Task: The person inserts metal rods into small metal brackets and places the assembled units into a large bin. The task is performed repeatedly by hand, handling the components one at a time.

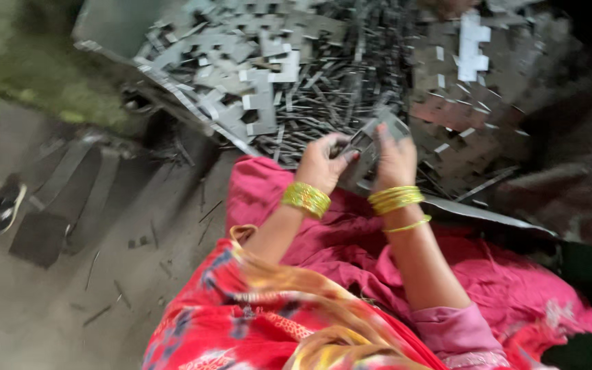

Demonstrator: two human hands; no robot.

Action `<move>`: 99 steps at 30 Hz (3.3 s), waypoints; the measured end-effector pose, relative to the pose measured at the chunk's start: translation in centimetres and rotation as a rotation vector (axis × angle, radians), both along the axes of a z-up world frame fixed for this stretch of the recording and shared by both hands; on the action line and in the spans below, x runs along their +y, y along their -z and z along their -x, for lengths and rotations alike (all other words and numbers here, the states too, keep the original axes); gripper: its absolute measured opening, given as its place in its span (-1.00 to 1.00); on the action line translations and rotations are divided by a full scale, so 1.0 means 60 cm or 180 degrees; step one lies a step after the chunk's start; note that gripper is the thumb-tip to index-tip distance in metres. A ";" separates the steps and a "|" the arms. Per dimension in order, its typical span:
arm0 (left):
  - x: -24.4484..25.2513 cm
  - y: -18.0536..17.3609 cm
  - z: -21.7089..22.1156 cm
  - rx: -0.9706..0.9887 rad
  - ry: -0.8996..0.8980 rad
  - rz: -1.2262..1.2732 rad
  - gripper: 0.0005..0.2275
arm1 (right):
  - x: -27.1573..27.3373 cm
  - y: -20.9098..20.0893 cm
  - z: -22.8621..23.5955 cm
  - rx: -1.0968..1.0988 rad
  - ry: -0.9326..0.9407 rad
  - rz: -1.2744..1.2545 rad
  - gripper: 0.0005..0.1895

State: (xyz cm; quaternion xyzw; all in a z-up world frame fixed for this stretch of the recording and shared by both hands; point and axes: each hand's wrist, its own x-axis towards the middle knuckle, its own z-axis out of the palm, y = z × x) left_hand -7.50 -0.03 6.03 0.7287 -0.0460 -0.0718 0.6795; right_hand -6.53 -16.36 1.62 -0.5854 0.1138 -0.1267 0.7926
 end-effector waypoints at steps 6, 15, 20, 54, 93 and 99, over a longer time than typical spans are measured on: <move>0.099 -0.023 -0.032 -0.0719 0.1686 -0.1113 -0.77 | -0.023 -0.136 0.036 -0.0306 -0.1868 0.3898 -0.63; 0.179 0.089 -0.167 -0.0826 -0.1928 -0.4270 -0.52 | -0.310 -0.069 0.030 -0.0975 0.0493 0.4301 -0.91; 0.228 0.147 -0.198 0.0013 -0.1590 -0.2494 -0.70 | -0.699 -0.035 -0.079 0.0121 0.2510 0.3049 -0.72; 0.103 0.052 -0.060 -0.0304 -0.1083 -0.0301 -0.80 | -0.174 0.092 -0.148 -0.0286 -0.1139 0.6757 -0.88; 0.136 0.066 -0.079 -0.0604 -0.1764 -0.2605 -0.66 | -0.258 -0.201 -0.056 -0.0809 -0.0902 0.4701 -0.86; 0.085 0.045 -0.127 -0.0175 -0.0414 -0.0530 -0.82 | -0.310 -0.147 -0.056 -0.1178 0.0161 -0.0984 -0.75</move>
